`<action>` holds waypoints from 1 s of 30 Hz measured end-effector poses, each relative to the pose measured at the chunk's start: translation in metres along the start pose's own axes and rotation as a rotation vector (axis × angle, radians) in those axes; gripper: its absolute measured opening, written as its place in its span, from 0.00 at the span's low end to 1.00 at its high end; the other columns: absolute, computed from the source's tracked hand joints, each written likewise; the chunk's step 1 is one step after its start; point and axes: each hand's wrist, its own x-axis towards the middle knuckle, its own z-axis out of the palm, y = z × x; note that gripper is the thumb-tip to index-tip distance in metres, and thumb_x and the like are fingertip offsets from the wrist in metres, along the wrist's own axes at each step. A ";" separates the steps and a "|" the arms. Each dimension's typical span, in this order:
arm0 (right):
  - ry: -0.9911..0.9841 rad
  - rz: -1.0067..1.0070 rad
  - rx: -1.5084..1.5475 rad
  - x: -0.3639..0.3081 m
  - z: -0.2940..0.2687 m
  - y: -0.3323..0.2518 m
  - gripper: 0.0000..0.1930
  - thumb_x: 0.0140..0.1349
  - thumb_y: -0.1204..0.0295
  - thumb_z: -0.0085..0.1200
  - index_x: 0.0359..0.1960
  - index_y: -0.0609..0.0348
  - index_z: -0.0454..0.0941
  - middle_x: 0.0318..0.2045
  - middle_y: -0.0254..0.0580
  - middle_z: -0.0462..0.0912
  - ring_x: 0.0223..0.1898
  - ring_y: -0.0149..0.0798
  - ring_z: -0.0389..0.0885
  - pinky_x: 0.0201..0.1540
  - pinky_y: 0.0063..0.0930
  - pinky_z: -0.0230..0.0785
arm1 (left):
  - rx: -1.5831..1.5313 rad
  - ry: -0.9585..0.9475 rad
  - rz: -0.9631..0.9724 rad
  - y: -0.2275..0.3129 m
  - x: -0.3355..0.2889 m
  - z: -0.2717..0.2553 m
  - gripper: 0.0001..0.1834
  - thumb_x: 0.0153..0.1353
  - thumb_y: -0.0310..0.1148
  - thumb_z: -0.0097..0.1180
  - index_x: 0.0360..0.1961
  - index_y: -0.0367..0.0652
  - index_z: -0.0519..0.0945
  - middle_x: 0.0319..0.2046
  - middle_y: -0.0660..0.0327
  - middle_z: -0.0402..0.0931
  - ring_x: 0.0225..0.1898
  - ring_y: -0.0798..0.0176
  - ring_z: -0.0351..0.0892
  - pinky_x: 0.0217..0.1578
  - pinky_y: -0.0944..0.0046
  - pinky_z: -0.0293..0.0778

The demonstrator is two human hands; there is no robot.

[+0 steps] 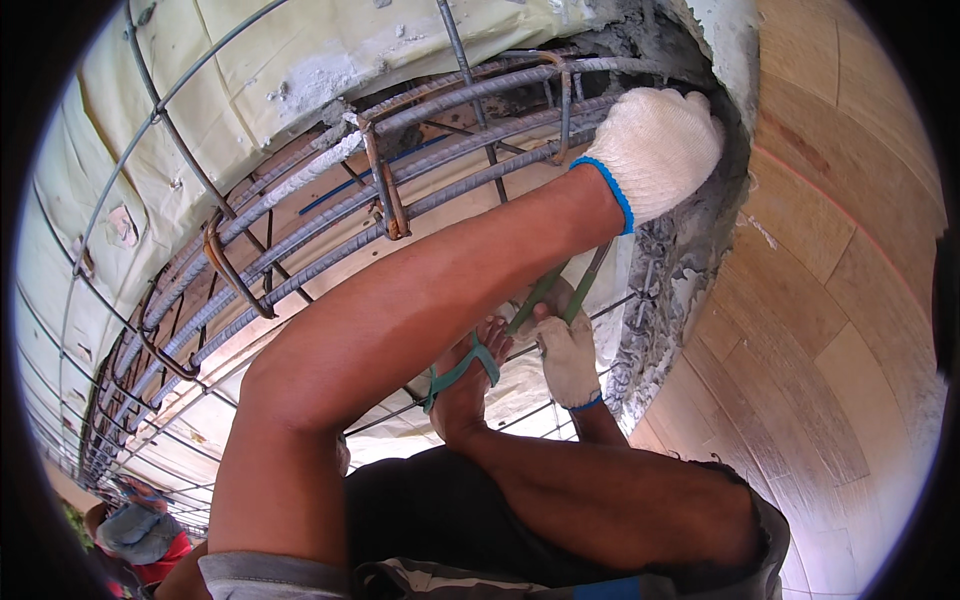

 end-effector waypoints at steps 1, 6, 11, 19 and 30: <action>-0.002 0.002 -0.005 0.001 -0.001 0.001 0.26 0.68 0.77 0.44 0.68 0.69 0.68 0.52 0.48 0.82 0.46 0.35 0.83 0.51 0.27 0.78 | 0.001 0.002 -0.018 -0.002 -0.001 -0.003 0.10 0.61 0.29 0.60 0.43 0.41 0.86 0.40 0.50 0.83 0.41 0.51 0.89 0.34 0.54 0.85; -0.014 -0.009 -0.022 0.005 -0.005 0.005 0.24 0.68 0.77 0.45 0.66 0.69 0.70 0.50 0.48 0.82 0.46 0.34 0.83 0.49 0.27 0.78 | 0.048 -0.123 -0.102 0.000 -0.012 -0.014 0.13 0.61 0.28 0.60 0.46 0.39 0.85 0.39 0.50 0.83 0.38 0.50 0.90 0.31 0.53 0.85; 0.020 0.046 -0.021 0.003 -0.005 0.004 0.17 0.67 0.76 0.47 0.56 0.69 0.74 0.46 0.43 0.82 0.42 0.32 0.82 0.48 0.27 0.78 | -0.094 -0.113 -0.192 0.015 -0.027 -0.025 0.21 0.65 0.29 0.56 0.58 0.33 0.81 0.39 0.50 0.84 0.35 0.50 0.90 0.28 0.51 0.81; 0.078 0.037 -0.010 0.004 0.000 0.002 0.11 0.68 0.76 0.49 0.48 0.70 0.74 0.39 0.42 0.81 0.39 0.33 0.82 0.45 0.29 0.78 | -0.538 -0.168 -0.543 0.025 -0.033 -0.011 0.36 0.65 0.39 0.56 0.68 0.21 0.68 0.34 0.39 0.85 0.40 0.36 0.88 0.43 0.41 0.83; 0.140 0.054 0.010 0.006 0.001 0.007 0.10 0.68 0.76 0.50 0.48 0.69 0.74 0.38 0.42 0.82 0.38 0.34 0.83 0.46 0.29 0.78 | -0.547 -0.179 -0.520 0.027 -0.046 -0.001 0.44 0.66 0.42 0.57 0.76 0.25 0.58 0.48 0.37 0.82 0.43 0.34 0.87 0.44 0.42 0.83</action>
